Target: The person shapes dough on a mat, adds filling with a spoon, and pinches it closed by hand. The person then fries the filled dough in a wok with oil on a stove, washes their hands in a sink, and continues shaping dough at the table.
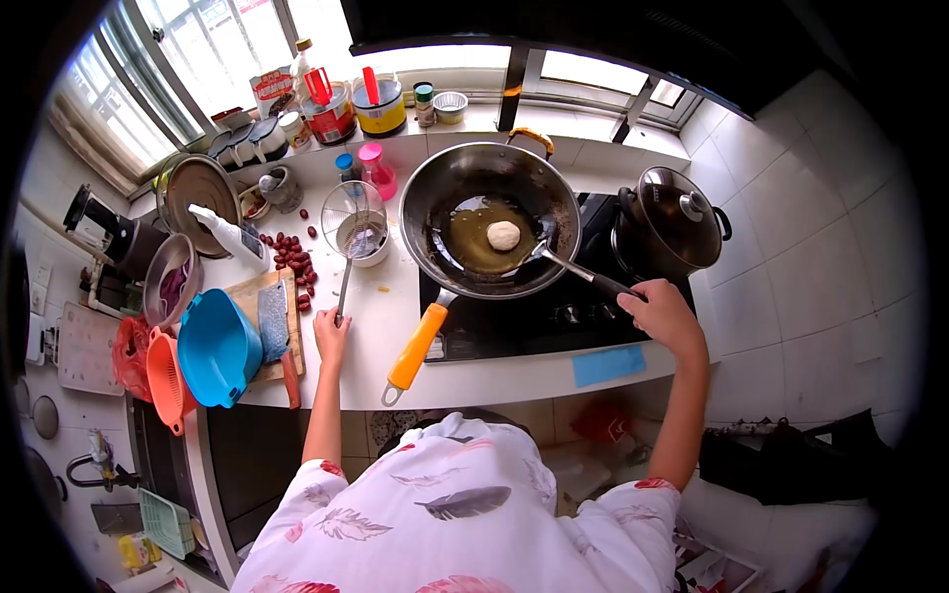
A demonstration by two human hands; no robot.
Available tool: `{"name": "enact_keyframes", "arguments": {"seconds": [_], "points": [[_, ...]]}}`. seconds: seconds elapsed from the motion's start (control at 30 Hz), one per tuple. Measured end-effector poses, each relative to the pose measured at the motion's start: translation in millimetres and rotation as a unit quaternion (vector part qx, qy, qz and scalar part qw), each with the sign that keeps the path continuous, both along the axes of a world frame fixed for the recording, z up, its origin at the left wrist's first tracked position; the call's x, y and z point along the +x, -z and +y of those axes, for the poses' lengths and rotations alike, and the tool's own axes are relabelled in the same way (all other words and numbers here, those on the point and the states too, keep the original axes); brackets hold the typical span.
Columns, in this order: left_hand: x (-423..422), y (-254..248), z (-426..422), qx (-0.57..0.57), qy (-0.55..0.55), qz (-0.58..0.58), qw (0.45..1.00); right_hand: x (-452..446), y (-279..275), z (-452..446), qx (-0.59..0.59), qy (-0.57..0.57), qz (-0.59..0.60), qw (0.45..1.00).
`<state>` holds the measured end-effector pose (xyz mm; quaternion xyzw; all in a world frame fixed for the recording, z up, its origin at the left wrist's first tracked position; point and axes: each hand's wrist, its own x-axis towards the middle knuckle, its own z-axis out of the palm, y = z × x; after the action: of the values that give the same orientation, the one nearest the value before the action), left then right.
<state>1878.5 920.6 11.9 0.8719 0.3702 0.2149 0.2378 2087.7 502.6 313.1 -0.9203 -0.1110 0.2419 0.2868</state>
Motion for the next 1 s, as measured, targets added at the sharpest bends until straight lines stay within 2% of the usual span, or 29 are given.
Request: {"name": "enact_keyframes", "arguments": {"seconds": [0.2,0.3,0.43,0.53,0.63,0.8,0.87,1.0], "points": [[-3,6,4,-0.009,0.002,-0.003,1.0,5,25,13,-0.032,-0.013,-0.01,0.999],[-4,6,5,-0.031,0.008,0.005,0.999,13,40,22,0.003,-0.014,-0.039,0.999],[-6,-4,0,-0.05,0.011,-0.001,0.999,28,62,35,0.04,-0.019,-0.019,0.999],[-9,-8,0,-0.013,0.006,-0.018,1.0,29,53,40,0.029,-0.008,-0.005,1.0],[-14,-14,1,-0.038,0.014,-0.058,0.997,23,39,32,0.015,-0.021,-0.051,0.998],[-11,-63,-12,-0.099,-0.019,-0.134,0.986,3,24,31,0.001,-0.005,-0.083,0.997],[-7,-80,-19,-0.095,-0.011,-0.163,0.982,-4,27,37,0.062,0.026,-0.104,0.992],[2,-99,-27,-0.118,0.027,-0.214,0.969,-11,53,55,0.262,0.054,0.023,0.963]]}}
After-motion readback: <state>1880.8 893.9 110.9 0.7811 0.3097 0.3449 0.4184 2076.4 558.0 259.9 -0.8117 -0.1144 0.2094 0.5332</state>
